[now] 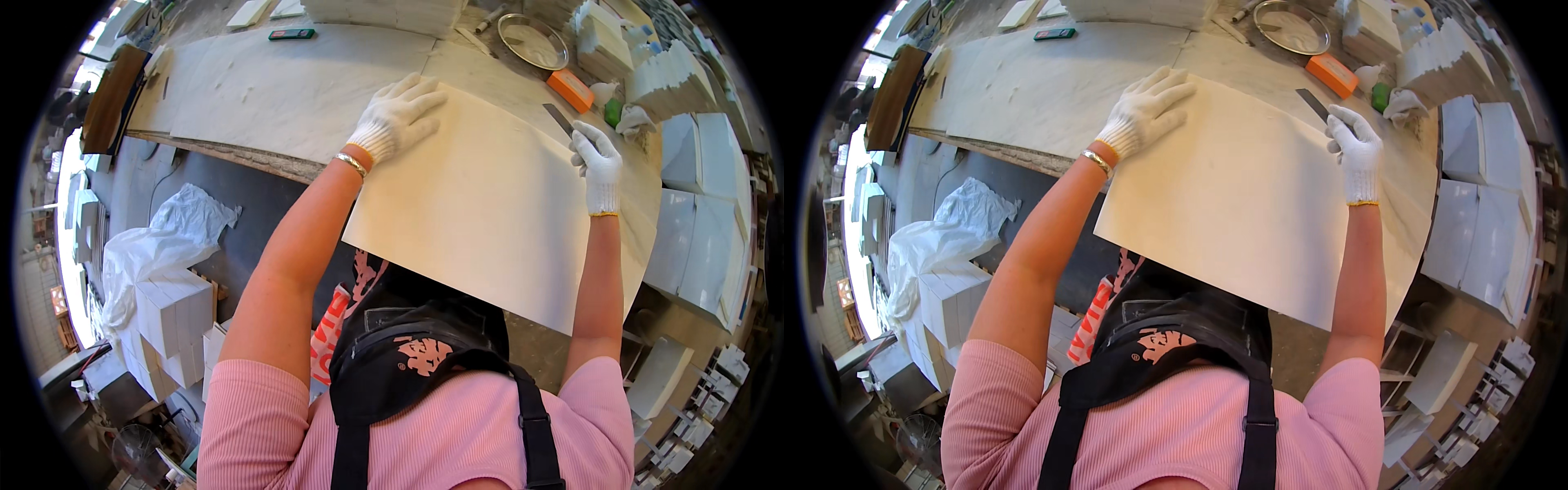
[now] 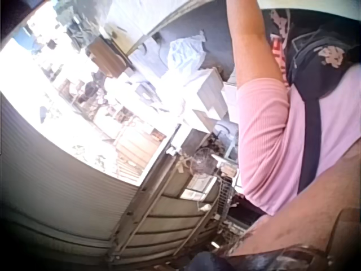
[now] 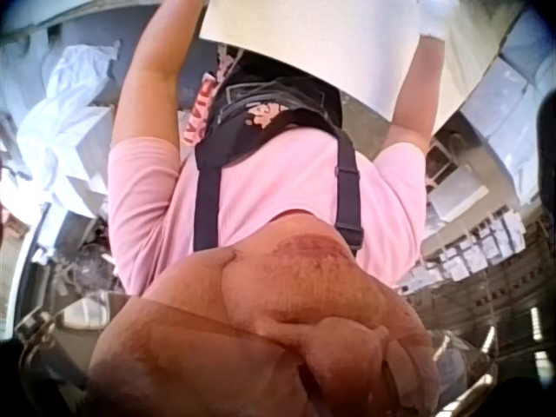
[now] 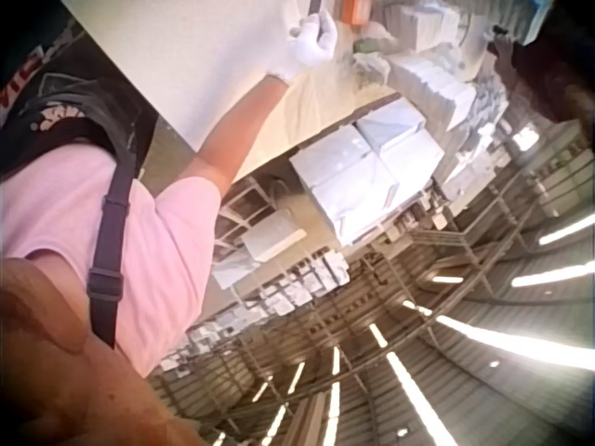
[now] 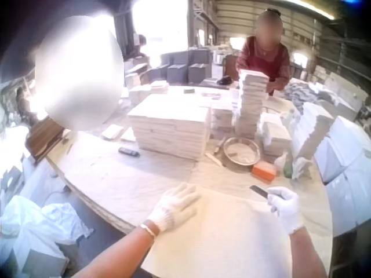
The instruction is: The person picks up a rectangular white foam board from a stack and places it on a workbench. They use a utility knife to trim the edges of the board, then smooth the cut edges with an orange sanding block. The person repeats this process on multiple sides of the board.
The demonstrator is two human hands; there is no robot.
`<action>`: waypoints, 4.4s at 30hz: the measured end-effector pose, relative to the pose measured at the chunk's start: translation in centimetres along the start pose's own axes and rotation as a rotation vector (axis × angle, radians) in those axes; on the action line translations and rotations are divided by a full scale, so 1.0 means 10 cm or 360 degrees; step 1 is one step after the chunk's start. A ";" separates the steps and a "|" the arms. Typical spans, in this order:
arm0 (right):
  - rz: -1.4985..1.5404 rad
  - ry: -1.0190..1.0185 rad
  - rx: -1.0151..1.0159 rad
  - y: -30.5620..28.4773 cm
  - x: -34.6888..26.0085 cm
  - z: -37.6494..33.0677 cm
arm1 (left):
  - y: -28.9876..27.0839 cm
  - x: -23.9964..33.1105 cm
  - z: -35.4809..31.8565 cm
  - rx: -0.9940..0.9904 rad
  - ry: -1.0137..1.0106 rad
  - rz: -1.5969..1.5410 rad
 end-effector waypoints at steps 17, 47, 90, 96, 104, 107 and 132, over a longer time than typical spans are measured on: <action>0.0687 -0.0062 0.0124 0.02 0.56 -0.08 | 0.28 1.07 0.24 -0.0469 0.0414 0.0153; 0.0541 -0.0117 0.0103 0.15 0.41 -0.15 | 0.45 0.75 0.60 -0.0380 -0.0169 0.0189; -0.1003 -0.0183 -0.0134 0.37 0.03 -0.29 | 0.21 -0.05 0.31 0.0072 -0.0344 0.0333; -0.0553 -0.0140 -0.0234 0.54 0.04 -0.31 | 0.23 -0.10 0.31 -0.0057 -0.0338 0.0279; -0.0582 -0.0039 -0.0238 0.64 0.04 -0.27 | 0.27 -0.12 0.31 -0.0008 -0.0339 0.0282; -0.0591 0.0000 -0.0232 0.68 0.02 -0.26 | 0.25 -0.10 0.30 0.0012 -0.0327 0.0271; -0.0257 0.0003 -0.0157 0.85 0.08 -0.12 | 0.18 -0.01 0.32 -0.0092 -0.0363 0.0258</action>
Point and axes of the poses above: each hand's wrist, its own z-axis towards the middle knuckle, its own y-axis out of the palm, x = y × z, the point moved 4 cm from there along z, towards the middle knuckle, and after that the axes turned 3 degrees about -x, right-handed, at the moved point
